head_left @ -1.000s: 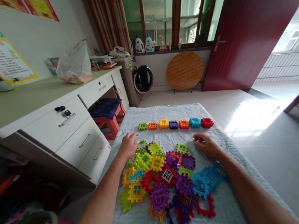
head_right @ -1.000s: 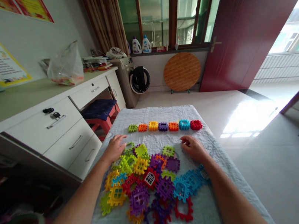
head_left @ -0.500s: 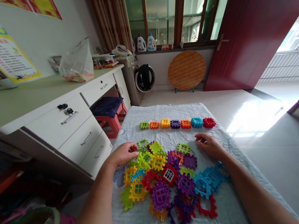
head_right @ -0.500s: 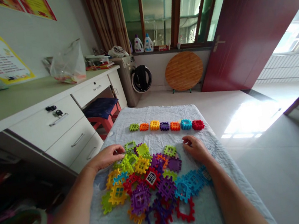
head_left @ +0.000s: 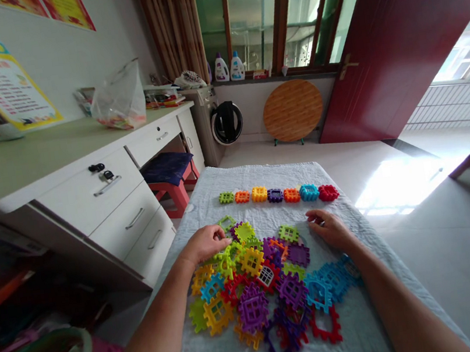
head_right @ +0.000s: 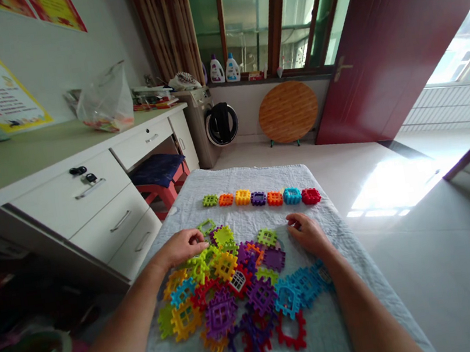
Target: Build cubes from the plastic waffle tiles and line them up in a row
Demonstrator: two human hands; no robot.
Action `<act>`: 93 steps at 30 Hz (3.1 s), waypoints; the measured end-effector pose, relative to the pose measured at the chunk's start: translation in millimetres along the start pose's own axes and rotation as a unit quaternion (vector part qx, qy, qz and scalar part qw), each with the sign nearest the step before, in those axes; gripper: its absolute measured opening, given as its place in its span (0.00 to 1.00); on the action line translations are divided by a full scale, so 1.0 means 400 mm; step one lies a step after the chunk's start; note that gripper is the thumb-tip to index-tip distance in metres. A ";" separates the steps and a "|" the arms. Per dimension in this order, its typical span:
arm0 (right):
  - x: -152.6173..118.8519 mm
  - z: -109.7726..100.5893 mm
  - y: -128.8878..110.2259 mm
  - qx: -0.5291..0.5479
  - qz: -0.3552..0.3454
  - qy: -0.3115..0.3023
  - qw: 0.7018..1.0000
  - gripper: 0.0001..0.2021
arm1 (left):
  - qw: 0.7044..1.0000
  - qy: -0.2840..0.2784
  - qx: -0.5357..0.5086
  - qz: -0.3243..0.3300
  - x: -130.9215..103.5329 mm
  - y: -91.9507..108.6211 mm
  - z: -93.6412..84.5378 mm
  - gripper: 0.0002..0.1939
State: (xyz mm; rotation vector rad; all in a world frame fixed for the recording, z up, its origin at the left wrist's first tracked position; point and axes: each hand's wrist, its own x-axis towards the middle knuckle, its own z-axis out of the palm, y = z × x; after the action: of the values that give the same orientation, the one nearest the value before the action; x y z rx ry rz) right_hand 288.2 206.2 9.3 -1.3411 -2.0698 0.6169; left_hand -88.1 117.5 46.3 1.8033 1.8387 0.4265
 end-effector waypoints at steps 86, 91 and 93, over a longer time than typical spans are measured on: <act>-0.003 -0.002 -0.005 0.007 -0.006 -0.006 1.000 0.15 | 0.974 0.090 0.194 0.078 0.358 -0.005 -0.126 0.28; -0.002 0.001 0.001 0.012 -0.002 -0.003 1.000 0.15 | 0.977 0.041 0.195 0.069 0.397 -0.014 -0.119 0.29; -0.002 0.002 0.004 0.014 0.000 -0.006 1.000 0.15 | 0.979 0.024 0.193 0.060 0.409 -0.020 -0.115 0.29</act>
State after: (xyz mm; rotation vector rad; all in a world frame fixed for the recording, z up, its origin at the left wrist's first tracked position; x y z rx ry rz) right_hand 288.9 206.3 7.3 -1.3248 -2.0630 0.6536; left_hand -116.5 284.8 55.2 2.1846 1.9557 0.1631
